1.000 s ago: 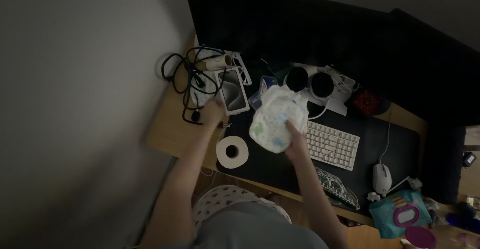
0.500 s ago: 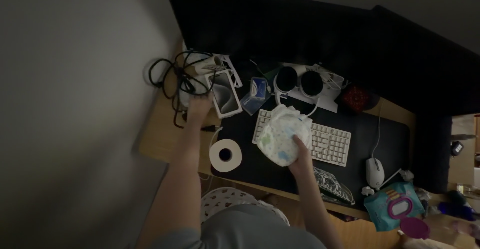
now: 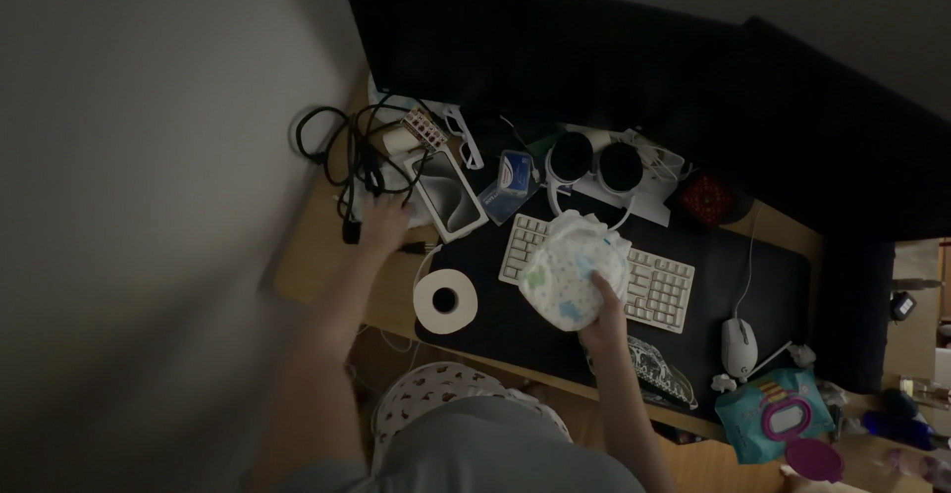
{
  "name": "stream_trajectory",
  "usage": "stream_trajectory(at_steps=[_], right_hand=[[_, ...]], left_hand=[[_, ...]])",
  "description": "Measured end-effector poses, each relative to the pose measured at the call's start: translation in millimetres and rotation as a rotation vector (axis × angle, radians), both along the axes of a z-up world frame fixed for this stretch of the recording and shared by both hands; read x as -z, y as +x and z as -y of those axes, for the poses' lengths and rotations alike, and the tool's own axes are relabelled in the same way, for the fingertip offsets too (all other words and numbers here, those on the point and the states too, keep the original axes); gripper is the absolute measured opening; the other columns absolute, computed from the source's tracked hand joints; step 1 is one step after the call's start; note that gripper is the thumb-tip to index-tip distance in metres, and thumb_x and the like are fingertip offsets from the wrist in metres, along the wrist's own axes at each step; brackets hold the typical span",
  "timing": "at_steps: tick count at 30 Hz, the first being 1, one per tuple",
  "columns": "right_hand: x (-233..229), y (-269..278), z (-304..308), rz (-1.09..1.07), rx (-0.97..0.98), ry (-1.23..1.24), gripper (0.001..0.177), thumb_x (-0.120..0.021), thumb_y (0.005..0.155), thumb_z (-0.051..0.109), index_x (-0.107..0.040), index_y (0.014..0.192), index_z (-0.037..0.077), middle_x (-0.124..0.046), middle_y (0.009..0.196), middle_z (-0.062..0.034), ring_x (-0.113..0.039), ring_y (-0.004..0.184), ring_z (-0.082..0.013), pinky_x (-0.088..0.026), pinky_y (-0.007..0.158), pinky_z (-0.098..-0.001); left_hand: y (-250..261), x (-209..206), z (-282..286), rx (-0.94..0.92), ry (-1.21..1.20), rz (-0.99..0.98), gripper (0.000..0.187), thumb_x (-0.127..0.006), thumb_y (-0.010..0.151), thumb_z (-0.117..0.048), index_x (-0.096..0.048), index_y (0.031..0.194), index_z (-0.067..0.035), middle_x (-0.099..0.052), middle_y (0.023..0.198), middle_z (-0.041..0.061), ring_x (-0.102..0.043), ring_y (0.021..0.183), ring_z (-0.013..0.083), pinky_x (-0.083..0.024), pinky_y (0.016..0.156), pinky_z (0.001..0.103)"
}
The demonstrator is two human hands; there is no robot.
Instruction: The person organizes various items on a desk, including moving a piece of clothing, handling diapers, picking up a lint roller, untangling cables, and rearranging a headset and small boxes.
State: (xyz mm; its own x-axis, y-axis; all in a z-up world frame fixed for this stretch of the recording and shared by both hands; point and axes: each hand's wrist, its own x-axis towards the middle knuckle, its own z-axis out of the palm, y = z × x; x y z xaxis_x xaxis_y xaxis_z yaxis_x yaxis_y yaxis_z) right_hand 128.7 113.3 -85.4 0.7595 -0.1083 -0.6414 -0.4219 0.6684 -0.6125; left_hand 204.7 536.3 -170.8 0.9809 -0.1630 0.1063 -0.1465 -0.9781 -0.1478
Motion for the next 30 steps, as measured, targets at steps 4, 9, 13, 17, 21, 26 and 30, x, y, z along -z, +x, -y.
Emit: stream_trajectory(at_steps=[4, 9, 13, 17, 21, 26, 30], right_hand=[[-6, 1, -3, -0.015, -0.008, -0.002, 0.078, -0.07, 0.091, 0.022, -0.029, 0.153, -0.003, -0.051, 0.143, -0.0221, -0.054, 0.132, -0.0374, -0.05, 0.107, -0.0509], [-20, -1, -11, -0.05, -0.008, -0.056, 0.079, -0.068, 0.09, 0.022, -0.028, 0.153, -0.002, -0.049, 0.143, -0.0223, -0.053, 0.132, -0.0384, -0.05, 0.106, -0.0529], [-21, -6, -13, -0.094, -0.006, -0.094, 0.078, -0.068, 0.09, 0.022, -0.029, 0.153, -0.002, -0.05, 0.144, -0.0224, -0.053, 0.133, -0.039, -0.05, 0.105, -0.0517], [-6, -18, -4, -0.089, -0.001, -0.082, 0.079, -0.071, 0.088, 0.023, -0.033, 0.152, -0.005, -0.052, 0.144, -0.0219, -0.054, 0.132, -0.0391, -0.052, 0.104, -0.0497], [-2, -33, 6, -0.073, -0.245, -0.384, 0.075, -0.077, 0.083, 0.027, -0.047, 0.142, -0.006, -0.062, 0.13, -0.0227, -0.064, 0.119, -0.0369, -0.055, 0.099, -0.0481], [11, -36, 13, -0.304, -0.899, -0.856, 0.076, -0.089, 0.074, 0.029, -0.056, 0.134, -0.004, -0.073, 0.119, -0.0231, -0.076, 0.106, -0.036, -0.062, 0.094, -0.0431], [38, -31, 0, 0.106, -1.165, -1.041, 0.069, -0.085, 0.076, 0.03, -0.065, 0.135, 0.001, -0.076, 0.12, -0.02, -0.077, 0.106, -0.0328, -0.061, 0.094, -0.0401]], left_hand=[[-4, -66, 25, -0.084, -0.194, -0.37, 0.037, -0.072, 0.081, -0.022, -0.071, 0.117, -0.012, -0.063, 0.127, 0.007, -0.06, 0.114, 0.0295, -0.044, 0.097, 0.056], [80, -30, 13, -0.229, -0.69, -0.014, 0.038, -0.064, 0.099, -0.015, -0.067, 0.135, -0.005, -0.061, 0.142, 0.018, -0.061, 0.123, 0.0369, -0.052, 0.106, 0.046], [155, -3, -13, -0.273, -0.791, 0.146, 0.087, -0.083, 0.081, -0.019, -0.037, 0.153, -0.002, -0.052, 0.144, 0.026, -0.049, 0.129, 0.0412, -0.044, 0.108, 0.05], [170, -21, -7, -0.364, -0.523, -0.231, 0.104, -0.087, 0.072, -0.016, -0.025, 0.156, -0.015, -0.04, 0.154, 0.023, -0.04, 0.135, 0.0385, -0.048, 0.096, 0.049], [168, -21, -10, -0.435, -0.446, -0.327, 0.092, -0.081, 0.085, -0.018, -0.033, 0.163, -0.011, -0.057, 0.144, 0.021, -0.059, 0.122, 0.038, -0.054, 0.099, 0.049], [146, -7, -12, -0.282, -0.416, 0.01, 0.069, -0.092, 0.067, -0.024, -0.059, 0.126, -0.01, -0.061, 0.133, 0.021, -0.059, 0.115, 0.0444, -0.053, 0.09, 0.054], [127, -32, -5, -0.297, -0.904, 0.042, 0.069, -0.083, 0.087, -0.025, -0.051, 0.145, -0.005, -0.07, 0.12, 0.022, -0.069, 0.105, 0.0368, -0.058, 0.088, 0.046]])
